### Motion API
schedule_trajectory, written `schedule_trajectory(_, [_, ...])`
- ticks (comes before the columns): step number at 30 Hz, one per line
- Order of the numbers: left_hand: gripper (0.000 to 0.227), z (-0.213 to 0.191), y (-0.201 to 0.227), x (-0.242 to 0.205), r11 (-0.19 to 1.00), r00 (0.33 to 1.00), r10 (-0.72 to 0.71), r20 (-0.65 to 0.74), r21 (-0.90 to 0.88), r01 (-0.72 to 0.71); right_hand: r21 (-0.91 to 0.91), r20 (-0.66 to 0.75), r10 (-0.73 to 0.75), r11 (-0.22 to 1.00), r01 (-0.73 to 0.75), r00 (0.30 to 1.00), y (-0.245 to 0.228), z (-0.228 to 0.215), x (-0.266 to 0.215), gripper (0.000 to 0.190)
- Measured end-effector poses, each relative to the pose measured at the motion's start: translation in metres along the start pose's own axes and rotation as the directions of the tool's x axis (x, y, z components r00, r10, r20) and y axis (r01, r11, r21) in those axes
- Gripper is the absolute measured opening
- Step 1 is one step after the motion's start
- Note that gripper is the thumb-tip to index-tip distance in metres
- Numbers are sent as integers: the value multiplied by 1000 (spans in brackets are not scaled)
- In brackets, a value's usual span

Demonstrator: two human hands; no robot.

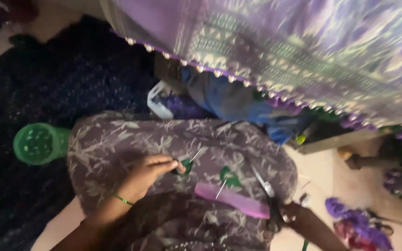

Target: The recorder is seen attaching decorative tassels to the edge of a purple and blue patterned fabric using a needle and thread.

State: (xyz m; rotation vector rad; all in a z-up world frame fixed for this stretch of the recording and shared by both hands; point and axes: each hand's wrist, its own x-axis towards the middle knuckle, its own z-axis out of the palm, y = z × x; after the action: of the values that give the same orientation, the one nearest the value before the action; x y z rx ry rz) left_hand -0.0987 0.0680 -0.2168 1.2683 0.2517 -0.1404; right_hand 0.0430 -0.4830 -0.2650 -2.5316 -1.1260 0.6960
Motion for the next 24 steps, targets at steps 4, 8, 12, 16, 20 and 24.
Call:
schedule_trajectory(4, [25,-5,8,-11,999,999,-5,-45,-41,3,41,-57,166,986,-163,985,-81,-50,68,21])
schedule_trajectory(8, [26,-1,16,-11,993,993,-35,-112,-112,22,182,-368,-115,964,193,923,-201,-60,175,22])
schedule_trajectory(12, [25,1,39,-8,991,985,-4,-173,-135,-19,198,-251,-346,896,398,904,-284,-53,242,42])
schedule_trajectory(16, [24,-29,62,17,990,974,114,-198,-56,-127,-60,-326,-428,899,434,843,-271,-59,294,24])
schedule_trajectory(20, [26,-46,64,60,741,863,448,-232,636,-215,-57,-537,-309,942,332,785,-271,-106,306,26])
schedule_trajectory(24, [24,-15,112,96,475,728,685,-8,763,-438,-217,-567,-228,968,123,792,-262,-128,315,13])
